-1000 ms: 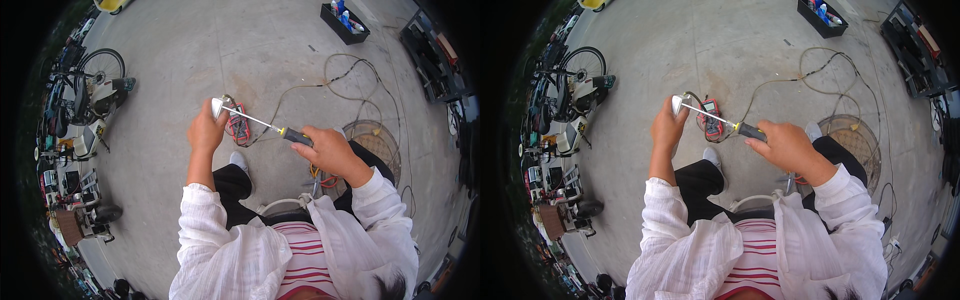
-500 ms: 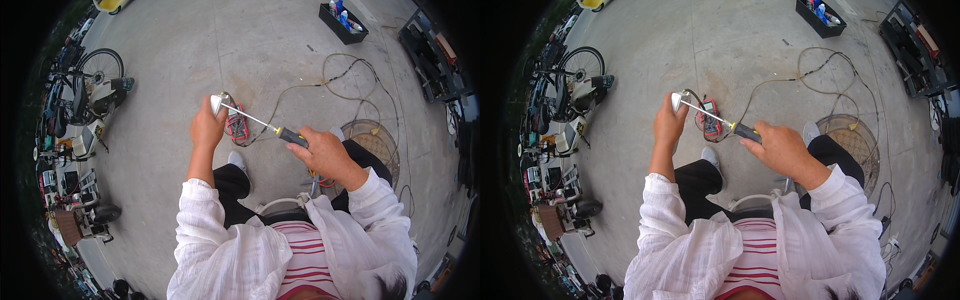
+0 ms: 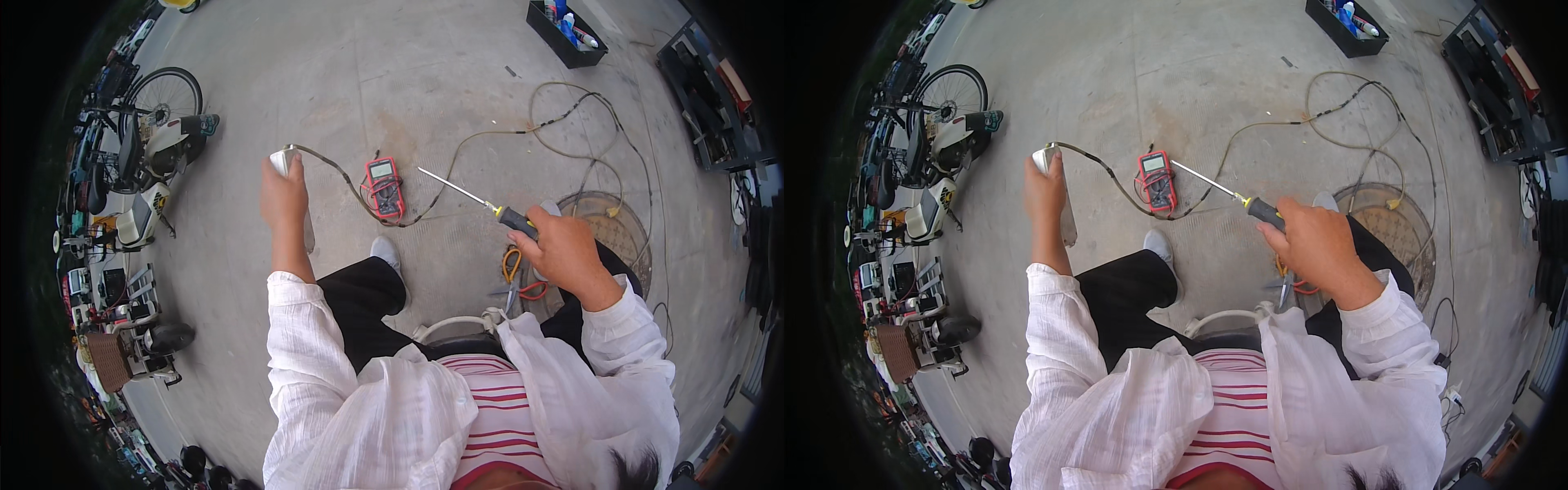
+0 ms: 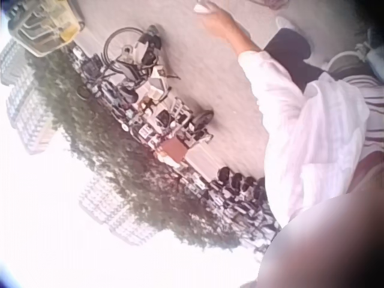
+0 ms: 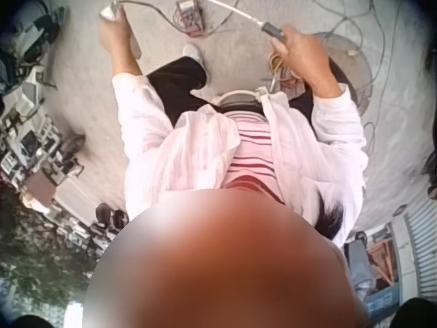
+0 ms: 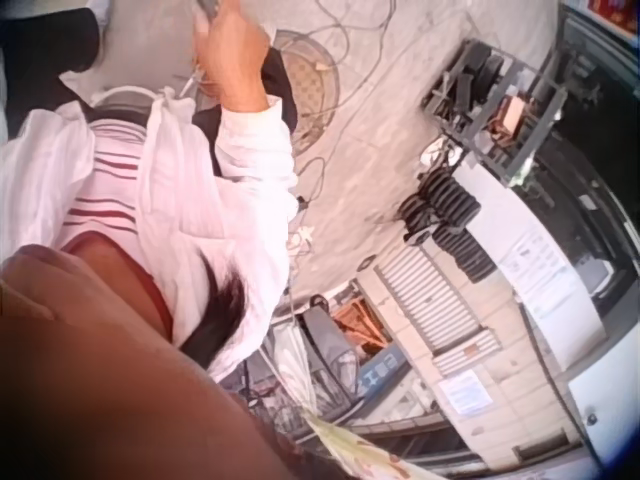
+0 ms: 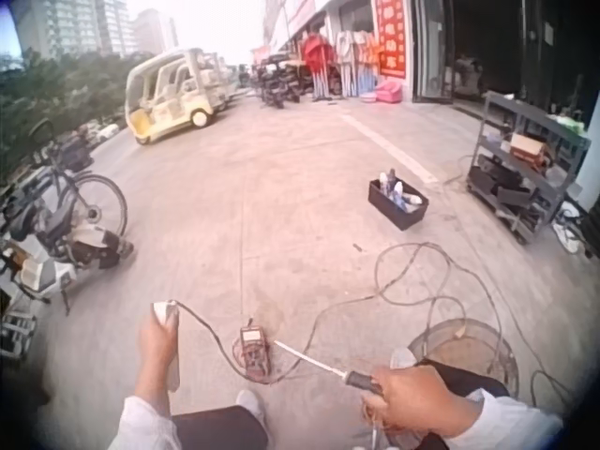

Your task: The person uses a screwdriver to open a white power strip, adjusts internal wires, and closes the casing. They then plug the power strip into another outlet and connect a black power adapter to test the connection.

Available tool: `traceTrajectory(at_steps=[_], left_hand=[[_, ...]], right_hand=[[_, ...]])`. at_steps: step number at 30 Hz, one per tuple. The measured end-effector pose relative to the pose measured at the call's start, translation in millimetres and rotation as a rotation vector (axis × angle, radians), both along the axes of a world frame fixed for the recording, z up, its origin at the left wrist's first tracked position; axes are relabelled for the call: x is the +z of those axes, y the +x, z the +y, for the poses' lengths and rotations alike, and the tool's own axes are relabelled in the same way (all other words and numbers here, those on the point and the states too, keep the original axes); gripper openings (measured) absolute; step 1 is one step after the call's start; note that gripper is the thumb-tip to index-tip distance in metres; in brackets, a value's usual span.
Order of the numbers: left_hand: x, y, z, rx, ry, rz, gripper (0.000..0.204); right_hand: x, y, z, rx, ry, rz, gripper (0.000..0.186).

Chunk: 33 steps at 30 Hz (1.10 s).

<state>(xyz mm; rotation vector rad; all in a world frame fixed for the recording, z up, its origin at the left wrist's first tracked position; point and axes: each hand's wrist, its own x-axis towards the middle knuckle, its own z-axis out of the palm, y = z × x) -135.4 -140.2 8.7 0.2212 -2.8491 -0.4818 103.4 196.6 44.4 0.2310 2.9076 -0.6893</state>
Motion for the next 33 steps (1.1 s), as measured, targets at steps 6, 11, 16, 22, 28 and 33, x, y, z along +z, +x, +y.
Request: traceTrajectory(at_steps=[6,11,16,22,28,33], left_hand=[[9.4,16.2,-18.3,0.042,1.388,-0.214,0.046],[28.0,51.7,26.6,-0.080,1.851,-0.319,0.049],[24.7,64.0,37.3,-0.267,1.796,-0.554,0.059],[22.9,49.8,50.1,-0.153,1.575,-0.727,0.062],[3.8,37.8,47.9,0.022,1.496,-0.790,0.057],[-3.9,28.2,51.4,0.106,1.453,-0.818,0.055]], right_hand=[[-78.7,-38.7,30.0,-0.440,-0.891,0.094,0.022],[-206.2,-69.0,71.8,-0.568,-0.658,-0.116,0.027],[-319.4,-96.5,46.2,-0.628,-0.673,-0.197,0.019],[-427.7,-151.6,-10.7,-0.726,-0.461,-0.268,0.033],[-440.8,-191.6,-42.2,-0.721,-0.208,-0.309,0.043],[-440.9,-197.8,-40.2,-0.728,-0.191,-0.329,0.041]])
